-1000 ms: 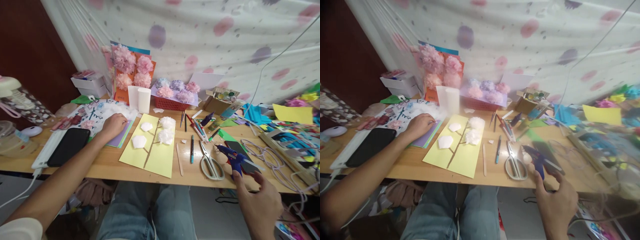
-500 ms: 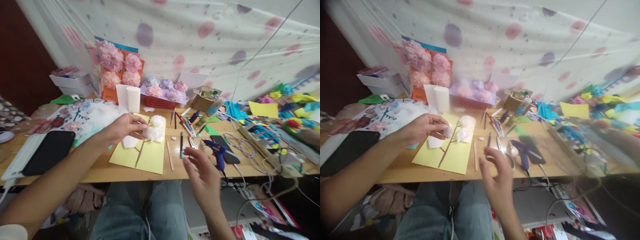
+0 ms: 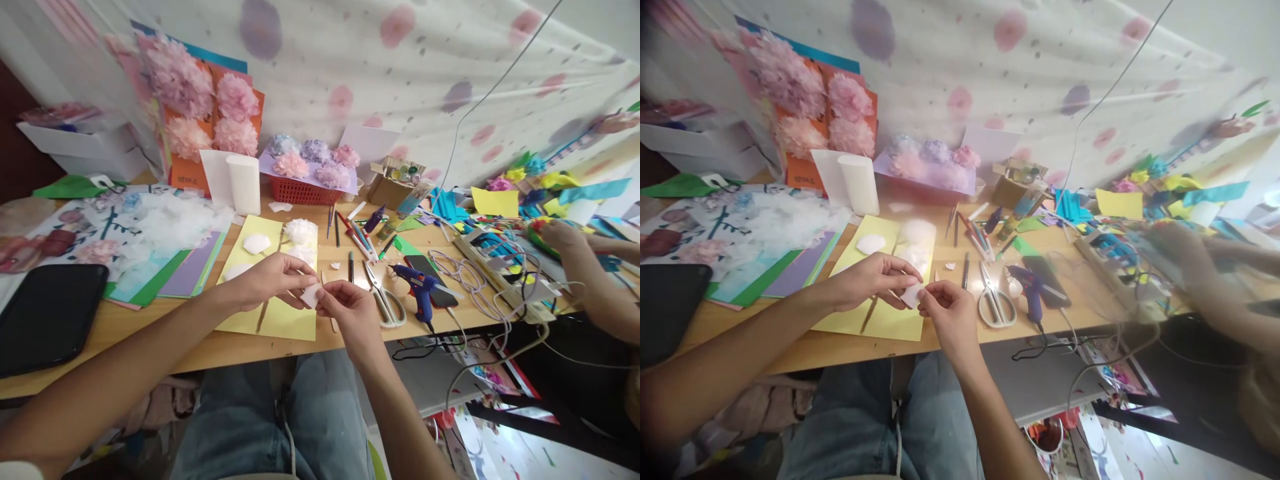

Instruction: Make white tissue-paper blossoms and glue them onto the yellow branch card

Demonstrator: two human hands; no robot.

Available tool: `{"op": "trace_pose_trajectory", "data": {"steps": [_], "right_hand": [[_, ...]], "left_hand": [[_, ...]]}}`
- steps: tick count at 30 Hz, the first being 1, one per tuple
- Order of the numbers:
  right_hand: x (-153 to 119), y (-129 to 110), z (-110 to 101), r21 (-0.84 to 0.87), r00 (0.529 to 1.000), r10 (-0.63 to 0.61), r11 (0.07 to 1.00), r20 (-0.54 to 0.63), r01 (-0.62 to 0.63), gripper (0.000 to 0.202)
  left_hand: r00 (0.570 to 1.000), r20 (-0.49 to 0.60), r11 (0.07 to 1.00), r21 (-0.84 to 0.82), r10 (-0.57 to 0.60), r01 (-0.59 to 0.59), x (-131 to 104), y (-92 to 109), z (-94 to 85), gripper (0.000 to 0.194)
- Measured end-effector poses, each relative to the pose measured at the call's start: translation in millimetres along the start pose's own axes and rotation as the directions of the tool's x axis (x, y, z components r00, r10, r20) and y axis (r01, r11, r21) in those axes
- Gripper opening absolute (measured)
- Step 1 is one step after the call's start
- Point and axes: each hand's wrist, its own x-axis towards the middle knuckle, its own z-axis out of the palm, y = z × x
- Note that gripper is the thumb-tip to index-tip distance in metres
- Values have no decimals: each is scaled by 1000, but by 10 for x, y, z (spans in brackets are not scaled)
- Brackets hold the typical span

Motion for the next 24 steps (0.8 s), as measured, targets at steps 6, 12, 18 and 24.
{"op": "trace_pose_trajectory", "data": {"steps": [6,12,18,24], "right_hand": [[-37,94,43,28,985,-153,987,-79,155,27],[-61,95,31,11,981,-187,982,-49,187,17],[-98,55,-3,-76,934,-355,931,45,358,11],[-118,81,-24,-417,816,-570,721,94,553,22]], "left_hand": [[998,-60,991,-128,22,-30,4,-158,10,39],[999,-39,992,-128,5,-10,10,-199,2,31],[999,-35,985,-175,-5,-1,-18,-170,-3,29],[1000,-23,980,-198,-6,2,-42,-130,-11,31]]}}
